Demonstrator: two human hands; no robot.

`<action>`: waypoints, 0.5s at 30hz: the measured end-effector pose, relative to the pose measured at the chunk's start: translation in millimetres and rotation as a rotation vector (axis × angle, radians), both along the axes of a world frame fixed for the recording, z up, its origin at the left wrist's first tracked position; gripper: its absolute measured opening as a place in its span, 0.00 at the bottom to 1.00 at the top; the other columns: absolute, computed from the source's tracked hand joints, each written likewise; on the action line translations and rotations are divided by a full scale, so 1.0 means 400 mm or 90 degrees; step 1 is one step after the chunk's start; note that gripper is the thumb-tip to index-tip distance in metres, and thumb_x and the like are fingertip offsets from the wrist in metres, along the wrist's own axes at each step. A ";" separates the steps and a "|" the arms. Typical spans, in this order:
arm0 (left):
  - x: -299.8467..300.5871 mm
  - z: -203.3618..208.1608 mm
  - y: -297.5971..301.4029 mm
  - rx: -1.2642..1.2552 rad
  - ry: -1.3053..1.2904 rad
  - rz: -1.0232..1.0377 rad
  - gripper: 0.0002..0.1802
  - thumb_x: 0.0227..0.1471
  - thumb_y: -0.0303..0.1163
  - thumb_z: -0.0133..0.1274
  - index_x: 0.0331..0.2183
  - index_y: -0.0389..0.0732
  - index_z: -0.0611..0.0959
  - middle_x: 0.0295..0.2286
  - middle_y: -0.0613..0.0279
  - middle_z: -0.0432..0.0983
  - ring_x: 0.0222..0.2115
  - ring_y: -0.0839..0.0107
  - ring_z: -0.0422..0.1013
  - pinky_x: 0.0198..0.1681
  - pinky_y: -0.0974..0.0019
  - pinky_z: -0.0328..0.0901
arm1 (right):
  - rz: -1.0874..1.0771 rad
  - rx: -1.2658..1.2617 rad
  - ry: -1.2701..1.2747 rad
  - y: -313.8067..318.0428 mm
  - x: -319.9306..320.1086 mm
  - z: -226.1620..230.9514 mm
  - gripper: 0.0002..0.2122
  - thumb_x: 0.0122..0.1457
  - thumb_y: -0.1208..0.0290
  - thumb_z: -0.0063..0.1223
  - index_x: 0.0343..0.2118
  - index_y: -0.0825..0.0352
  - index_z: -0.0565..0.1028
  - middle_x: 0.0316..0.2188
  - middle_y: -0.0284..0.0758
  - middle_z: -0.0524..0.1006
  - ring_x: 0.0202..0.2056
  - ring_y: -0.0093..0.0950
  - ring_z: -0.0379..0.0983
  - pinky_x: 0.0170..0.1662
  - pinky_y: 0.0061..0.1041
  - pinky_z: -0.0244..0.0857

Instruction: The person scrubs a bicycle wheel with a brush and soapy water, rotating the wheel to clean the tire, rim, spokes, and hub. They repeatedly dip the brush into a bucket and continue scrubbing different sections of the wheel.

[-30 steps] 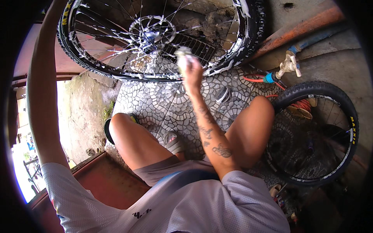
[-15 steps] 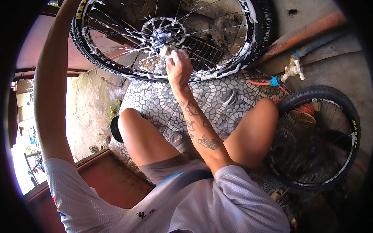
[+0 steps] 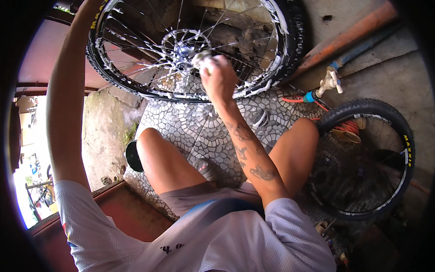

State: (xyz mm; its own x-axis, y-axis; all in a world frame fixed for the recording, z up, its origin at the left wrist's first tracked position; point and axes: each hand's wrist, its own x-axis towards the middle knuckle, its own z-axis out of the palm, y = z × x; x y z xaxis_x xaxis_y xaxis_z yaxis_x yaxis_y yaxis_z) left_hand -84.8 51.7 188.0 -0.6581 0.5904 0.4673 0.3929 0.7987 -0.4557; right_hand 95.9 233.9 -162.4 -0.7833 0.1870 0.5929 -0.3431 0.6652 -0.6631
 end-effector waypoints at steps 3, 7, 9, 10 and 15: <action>0.014 -0.001 0.010 0.359 -0.186 0.080 0.36 0.65 0.62 0.37 0.46 0.41 0.85 0.43 0.44 0.82 0.48 0.47 0.77 0.54 0.53 0.65 | 0.031 0.197 0.015 0.055 -0.011 0.030 0.04 0.55 0.72 0.65 0.34 0.61 0.82 0.31 0.34 0.76 0.31 0.28 0.72 0.31 0.32 0.68; 0.019 -0.003 0.018 0.353 -0.171 0.075 0.38 0.64 0.65 0.37 0.45 0.40 0.86 0.43 0.45 0.82 0.49 0.48 0.76 0.55 0.54 0.65 | -0.199 0.260 -0.095 0.281 -0.010 0.079 0.13 0.49 0.79 0.66 0.38 0.57 0.83 0.37 0.32 0.76 0.39 0.32 0.72 0.41 0.34 0.69; 0.012 -0.004 0.015 0.345 -0.165 0.069 0.39 0.64 0.65 0.37 0.45 0.40 0.86 0.43 0.44 0.82 0.49 0.47 0.76 0.55 0.54 0.65 | -0.284 0.244 0.034 0.390 0.002 0.054 0.21 0.51 0.80 0.64 0.48 0.55 0.83 0.40 0.34 0.76 0.40 0.35 0.74 0.45 0.36 0.70; 0.006 -0.005 0.011 0.341 -0.161 0.065 0.39 0.64 0.65 0.37 0.44 0.40 0.86 0.43 0.44 0.82 0.49 0.47 0.76 0.55 0.53 0.65 | -0.256 0.201 0.041 0.403 0.005 0.022 0.21 0.51 0.80 0.64 0.49 0.55 0.83 0.40 0.35 0.76 0.40 0.34 0.74 0.45 0.36 0.71; -0.024 -0.007 -0.019 0.256 -0.134 -0.004 0.30 0.67 0.52 0.37 0.51 0.38 0.81 0.47 0.44 0.81 0.50 0.46 0.75 0.56 0.54 0.65 | -0.364 -0.161 -0.106 0.168 0.025 -0.133 0.18 0.56 0.76 0.64 0.52 0.59 0.80 0.40 0.33 0.75 0.39 0.28 0.77 0.39 0.31 0.77</action>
State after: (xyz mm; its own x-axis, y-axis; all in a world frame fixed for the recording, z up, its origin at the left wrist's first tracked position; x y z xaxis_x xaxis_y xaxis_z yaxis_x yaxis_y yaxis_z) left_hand -94.3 44.3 185.1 -0.7600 0.3940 0.5168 0.4494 0.8931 -0.0200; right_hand 105.8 301.1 -215.7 -0.5961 0.7199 0.3555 0.1395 0.5289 -0.8371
